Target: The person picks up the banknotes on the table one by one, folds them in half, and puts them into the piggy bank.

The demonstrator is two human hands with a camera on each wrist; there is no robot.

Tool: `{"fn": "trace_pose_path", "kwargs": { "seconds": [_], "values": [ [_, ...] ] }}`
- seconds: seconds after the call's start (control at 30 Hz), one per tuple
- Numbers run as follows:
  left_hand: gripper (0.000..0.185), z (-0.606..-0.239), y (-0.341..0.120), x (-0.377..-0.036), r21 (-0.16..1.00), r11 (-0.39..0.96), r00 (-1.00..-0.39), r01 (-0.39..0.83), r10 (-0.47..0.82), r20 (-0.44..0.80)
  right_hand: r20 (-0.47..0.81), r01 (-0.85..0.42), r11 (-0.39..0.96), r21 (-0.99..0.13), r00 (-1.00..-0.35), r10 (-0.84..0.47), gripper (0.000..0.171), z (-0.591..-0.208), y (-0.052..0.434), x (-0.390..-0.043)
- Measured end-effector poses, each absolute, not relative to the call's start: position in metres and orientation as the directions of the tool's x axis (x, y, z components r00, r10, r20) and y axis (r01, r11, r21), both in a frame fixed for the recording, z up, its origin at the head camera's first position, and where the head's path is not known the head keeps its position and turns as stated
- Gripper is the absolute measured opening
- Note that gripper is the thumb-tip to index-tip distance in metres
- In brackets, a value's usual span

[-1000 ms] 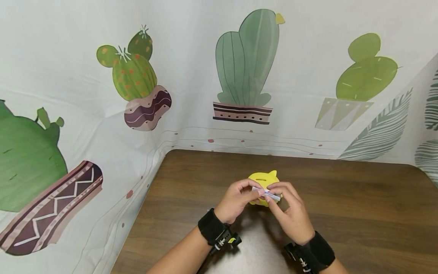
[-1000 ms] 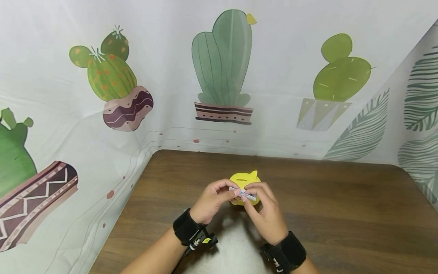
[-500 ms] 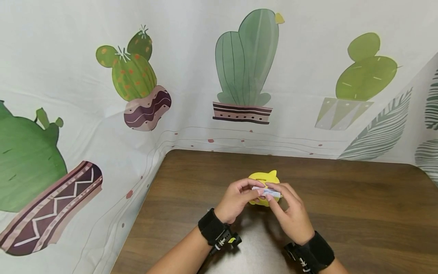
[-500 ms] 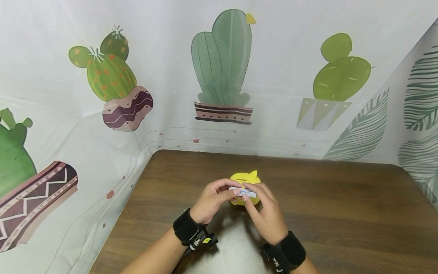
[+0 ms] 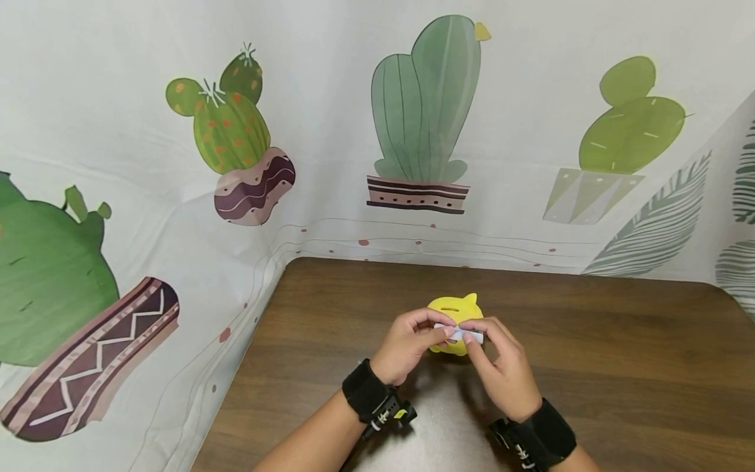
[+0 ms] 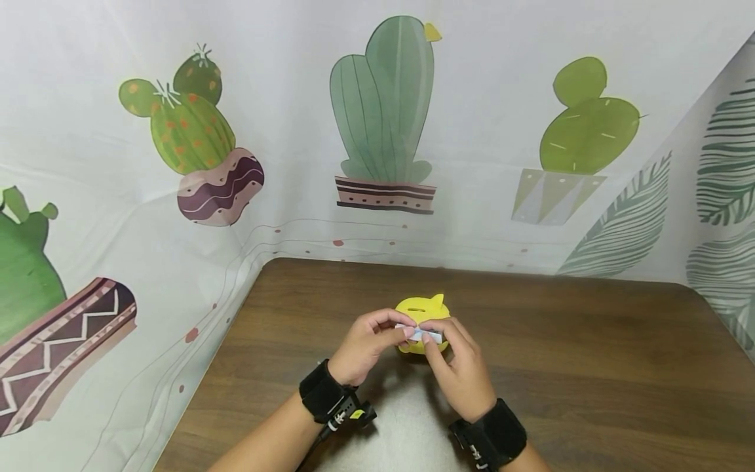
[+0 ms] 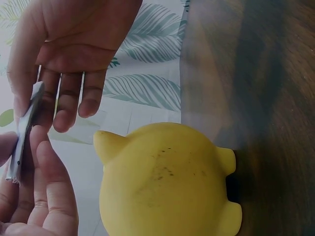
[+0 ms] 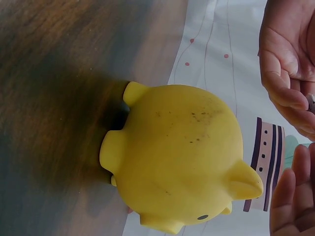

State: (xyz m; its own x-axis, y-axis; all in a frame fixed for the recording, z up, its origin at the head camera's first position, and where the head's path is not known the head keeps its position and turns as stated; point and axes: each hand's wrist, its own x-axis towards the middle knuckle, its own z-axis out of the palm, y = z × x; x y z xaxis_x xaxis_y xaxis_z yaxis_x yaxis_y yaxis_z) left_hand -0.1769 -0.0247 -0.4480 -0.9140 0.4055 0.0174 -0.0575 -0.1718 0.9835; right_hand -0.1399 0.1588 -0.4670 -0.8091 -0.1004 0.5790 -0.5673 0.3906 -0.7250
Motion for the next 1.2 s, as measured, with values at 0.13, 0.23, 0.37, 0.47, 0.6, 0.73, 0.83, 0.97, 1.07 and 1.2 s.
{"fn": "trace_pose_path", "kwargs": {
  "seconds": [0.13, 0.23, 0.37, 0.47, 0.6, 0.73, 0.83, 0.97, 1.07, 1.2],
  "values": [
    [0.025, -0.4495, -0.025, -0.1775, 0.983, -0.172, -0.914, -0.064, 0.405, 0.011, 0.58, -0.569, 0.402, -0.717, -0.807, -0.109, 0.025, -0.468, 0.1593, -0.1405],
    [0.025, -0.4497, -0.0248, -0.1777, 0.983, -0.171, -0.911, -0.064, 0.412, 0.012, 0.573, -0.563, 0.417, -0.713, -0.811, -0.116, 0.022, -0.4679, 0.16, -0.1406],
    [0.025, -0.4513, -0.0246, -0.1784, 0.983, -0.169, -0.905, -0.064, 0.425, 0.014, 0.566, -0.555, 0.429, -0.713, -0.816, -0.115, 0.02, -0.4676, 0.1611, -0.1405],
    [0.025, -0.4527, -0.0242, -0.1792, 0.983, -0.173, -0.906, -0.069, 0.424, 0.011, 0.577, -0.56, 0.43, -0.709, -0.81, -0.104, 0.02, -0.4678, 0.1622, -0.1413],
    [0.024, -0.4537, -0.0238, -0.1801, 0.979, -0.188, -0.91, -0.077, 0.415, 0.008, 0.59, -0.566, 0.43, -0.703, -0.802, -0.091, 0.021, -0.4684, 0.1627, -0.1422],
    [0.024, -0.4549, -0.0233, -0.1807, 0.972, -0.218, -0.912, -0.086, 0.41, 0.011, 0.562, -0.534, 0.446, -0.718, -0.823, -0.081, 0.021, -0.4674, 0.1619, -0.1417],
    [0.024, -0.4556, -0.023, -0.181, 0.969, -0.231, -0.913, -0.088, 0.407, 0.014, 0.509, -0.484, 0.438, -0.757, -0.858, -0.068, 0.02, -0.4655, 0.1612, -0.141],
    [0.024, -0.4555, -0.0227, -0.181, 0.966, -0.241, -0.913, -0.092, 0.408, 0.015, 0.404, -0.395, 0.364, -0.844, -0.913, -0.054, 0.017, -0.4641, 0.1614, -0.1411],
    [0.024, -0.4551, -0.0226, -0.1807, 0.964, -0.246, -0.911, -0.098, 0.413, 0.013, 0.348, -0.344, 0.319, -0.883, -0.936, -0.045, 0.016, -0.4643, 0.1619, -0.1419],
    [0.025, -0.4559, -0.0229, -0.1804, 0.965, -0.241, -0.905, -0.101, 0.426, 0.012, 0.336, -0.332, 0.302, -0.894, -0.941, -0.041, 0.016, -0.4651, 0.1615, -0.1429]
  ]
}}
